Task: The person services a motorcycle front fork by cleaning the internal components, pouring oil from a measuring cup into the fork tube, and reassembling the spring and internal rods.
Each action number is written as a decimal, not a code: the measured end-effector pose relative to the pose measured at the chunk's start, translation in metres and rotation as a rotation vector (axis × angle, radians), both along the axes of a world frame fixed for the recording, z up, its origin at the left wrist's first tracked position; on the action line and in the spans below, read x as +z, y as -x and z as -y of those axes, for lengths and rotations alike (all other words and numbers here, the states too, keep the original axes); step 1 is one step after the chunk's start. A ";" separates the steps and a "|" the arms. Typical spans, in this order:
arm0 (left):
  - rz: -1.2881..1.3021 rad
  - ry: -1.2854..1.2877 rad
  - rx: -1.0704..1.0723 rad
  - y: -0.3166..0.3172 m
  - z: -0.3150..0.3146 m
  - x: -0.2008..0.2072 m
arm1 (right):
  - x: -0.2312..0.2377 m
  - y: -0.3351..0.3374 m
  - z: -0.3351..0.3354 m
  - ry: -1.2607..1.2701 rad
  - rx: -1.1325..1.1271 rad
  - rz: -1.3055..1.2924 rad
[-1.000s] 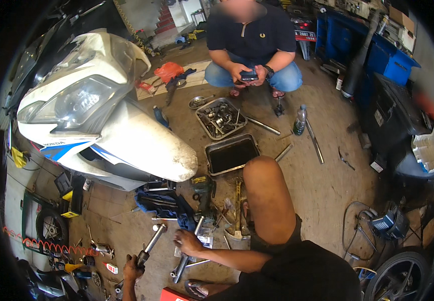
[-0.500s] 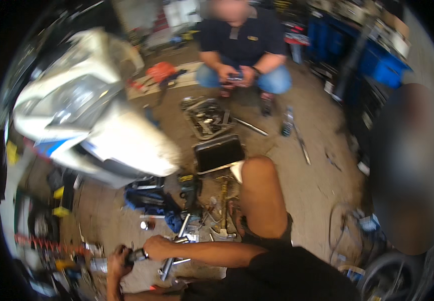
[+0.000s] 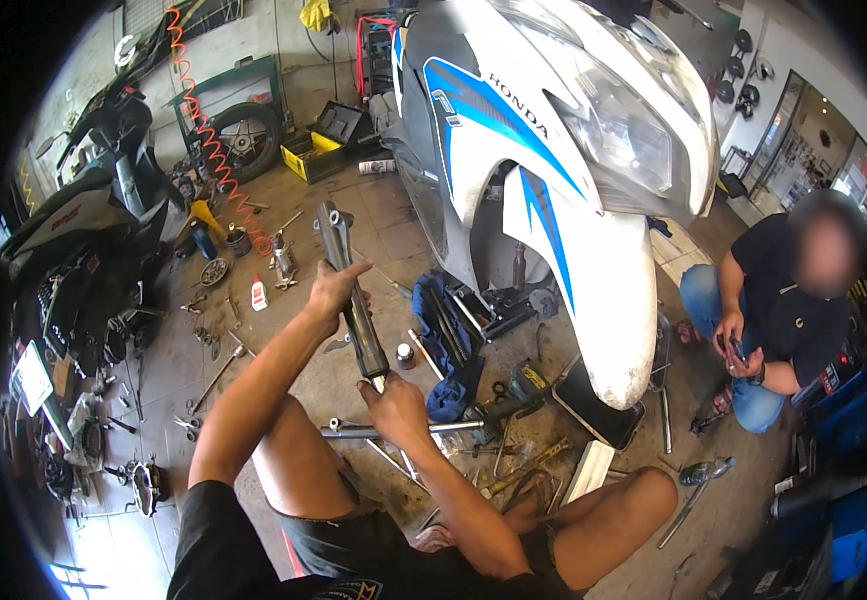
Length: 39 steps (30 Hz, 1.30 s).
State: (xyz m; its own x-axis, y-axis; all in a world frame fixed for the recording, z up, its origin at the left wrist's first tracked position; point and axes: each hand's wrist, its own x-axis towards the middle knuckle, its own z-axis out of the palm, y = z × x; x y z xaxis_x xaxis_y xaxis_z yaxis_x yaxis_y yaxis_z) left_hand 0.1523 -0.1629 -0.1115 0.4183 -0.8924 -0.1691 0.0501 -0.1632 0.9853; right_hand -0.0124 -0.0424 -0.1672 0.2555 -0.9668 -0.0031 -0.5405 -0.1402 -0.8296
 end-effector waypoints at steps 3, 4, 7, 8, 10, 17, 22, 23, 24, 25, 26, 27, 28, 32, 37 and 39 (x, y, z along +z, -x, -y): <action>-0.184 0.049 0.023 -0.006 0.016 -0.011 | -0.001 -0.015 0.002 0.069 0.009 -0.105; -0.228 0.005 0.032 -0.017 0.019 -0.012 | -0.003 -0.015 0.004 0.090 0.067 -0.111; -0.390 -0.031 0.090 -0.043 0.031 -0.016 | 0.000 -0.015 0.013 -0.023 0.182 0.032; -0.397 -0.018 0.104 -0.050 0.033 -0.021 | 0.009 -0.014 0.006 -0.201 0.203 0.151; -0.408 0.014 0.108 -0.055 0.038 -0.026 | 0.001 -0.005 -0.006 -0.470 0.243 0.406; -0.605 0.084 0.021 -0.047 0.024 -0.022 | -0.030 0.024 -0.064 -1.121 0.366 1.246; -0.752 0.130 -0.066 -0.037 0.024 0.000 | -0.036 0.038 -0.079 -1.163 0.414 1.345; -0.791 0.116 -0.102 -0.023 0.029 0.003 | -0.039 0.043 -0.082 -0.539 0.428 0.858; -0.765 0.128 -0.145 -0.018 0.028 -0.002 | -0.043 0.048 -0.086 0.034 0.361 0.323; -0.727 0.148 -0.207 -0.028 0.029 -0.007 | -0.035 0.044 -0.093 0.021 0.189 -0.126; -0.686 0.166 -0.244 -0.043 0.025 -0.013 | -0.029 0.036 -0.097 -0.051 0.110 -0.586; -0.618 0.113 -0.215 -0.035 0.028 -0.011 | -0.025 0.053 -0.099 0.003 0.089 -0.563; -0.547 0.132 -0.170 -0.051 0.026 -0.014 | -0.039 0.052 -0.095 0.064 0.115 -0.464; -0.555 -0.022 -0.280 -0.081 0.030 0.000 | 0.007 0.052 -0.087 0.195 0.160 -0.145; -0.538 0.069 -0.407 -0.070 0.047 -0.026 | 0.009 0.045 -0.089 0.076 0.527 0.234; -0.544 -0.002 -0.368 -0.079 0.034 -0.015 | 0.022 0.028 -0.092 -0.316 0.498 0.408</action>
